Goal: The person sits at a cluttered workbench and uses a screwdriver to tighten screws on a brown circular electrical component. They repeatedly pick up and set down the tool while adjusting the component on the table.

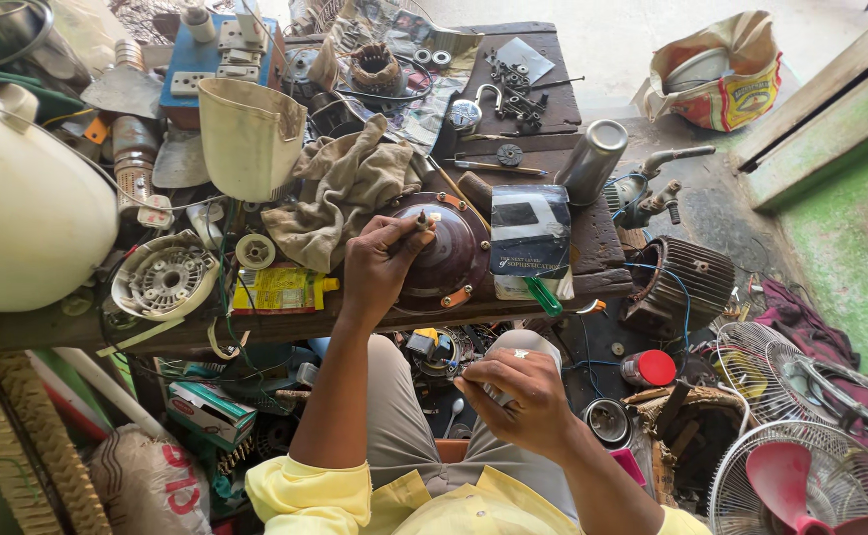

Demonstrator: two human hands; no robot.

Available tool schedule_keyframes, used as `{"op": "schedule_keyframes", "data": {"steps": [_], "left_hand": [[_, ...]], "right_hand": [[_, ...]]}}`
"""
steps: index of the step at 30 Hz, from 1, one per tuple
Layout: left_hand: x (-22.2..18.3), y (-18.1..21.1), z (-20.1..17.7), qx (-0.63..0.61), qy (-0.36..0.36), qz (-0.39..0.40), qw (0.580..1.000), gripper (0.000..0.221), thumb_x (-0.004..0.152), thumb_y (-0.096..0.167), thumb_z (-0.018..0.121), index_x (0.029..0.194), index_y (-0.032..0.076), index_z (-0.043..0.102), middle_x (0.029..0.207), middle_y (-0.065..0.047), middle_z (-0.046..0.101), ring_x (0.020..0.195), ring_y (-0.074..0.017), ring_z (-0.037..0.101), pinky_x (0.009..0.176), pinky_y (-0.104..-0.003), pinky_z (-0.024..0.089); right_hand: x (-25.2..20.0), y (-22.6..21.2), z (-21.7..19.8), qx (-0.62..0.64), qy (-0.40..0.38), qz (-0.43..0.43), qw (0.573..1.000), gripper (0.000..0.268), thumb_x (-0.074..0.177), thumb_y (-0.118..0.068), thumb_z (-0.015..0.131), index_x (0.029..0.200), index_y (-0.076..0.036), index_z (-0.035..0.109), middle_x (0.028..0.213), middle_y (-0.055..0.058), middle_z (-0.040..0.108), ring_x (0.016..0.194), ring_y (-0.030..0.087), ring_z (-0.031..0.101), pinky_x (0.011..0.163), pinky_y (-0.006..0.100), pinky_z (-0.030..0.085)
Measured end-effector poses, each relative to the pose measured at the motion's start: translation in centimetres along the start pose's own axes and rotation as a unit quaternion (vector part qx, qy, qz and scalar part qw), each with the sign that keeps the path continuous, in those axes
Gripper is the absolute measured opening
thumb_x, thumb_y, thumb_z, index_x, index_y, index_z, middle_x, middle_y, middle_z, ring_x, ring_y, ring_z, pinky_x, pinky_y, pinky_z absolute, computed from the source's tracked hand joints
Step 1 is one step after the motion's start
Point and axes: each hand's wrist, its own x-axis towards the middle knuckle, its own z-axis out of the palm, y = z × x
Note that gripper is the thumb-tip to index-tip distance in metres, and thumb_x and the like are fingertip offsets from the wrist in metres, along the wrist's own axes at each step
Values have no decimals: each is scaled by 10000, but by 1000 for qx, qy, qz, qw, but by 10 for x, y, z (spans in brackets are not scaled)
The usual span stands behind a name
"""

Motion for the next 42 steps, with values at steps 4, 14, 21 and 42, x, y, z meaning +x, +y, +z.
{"op": "schedule_keyframes", "data": {"steps": [4, 14, 21, 42], "left_hand": [[1, -2, 3, 7, 13, -15, 1000, 300, 887, 254, 816, 1130, 80, 792, 913, -68, 754, 841, -146, 705, 758, -276, 538], [3, 3, 1, 18, 8, -5, 1000, 264, 884, 202, 809, 1106, 61, 786, 909, -82, 742, 809, -152, 722, 732, -283, 544], [4, -4, 1, 32, -11, 35, 999, 243, 920, 167, 770, 1142, 70, 790, 860, -95, 723, 787, -189, 677, 718, -311, 523], [12, -18, -12, 11, -115, -4, 993, 258, 991, 214, 687, 1219, 98, 718, 1040, -88, 673, 976, -219, 704, 890, -334, 534]], "right_hand": [[1, -1, 3, -3, -3, -1, 1000, 174, 794, -27, 835, 853, -64, 675, 704, 38, 674, 525, 142, 608, 491, 271, 453], [18, 15, 1, -30, 15, -33, 999, 145, 829, -25, 807, 859, -67, 671, 756, 53, 702, 609, 153, 679, 538, 290, 512], [93, 62, 9, -96, 46, 11, 994, 201, 904, -71, 763, 1071, -26, 661, 885, 99, 702, 615, 191, 655, 580, 340, 515], [142, 84, 13, 15, 4, 28, 1000, 132, 929, -19, 757, 1055, -50, 785, 990, 57, 746, 888, 117, 726, 769, 267, 572]]}}
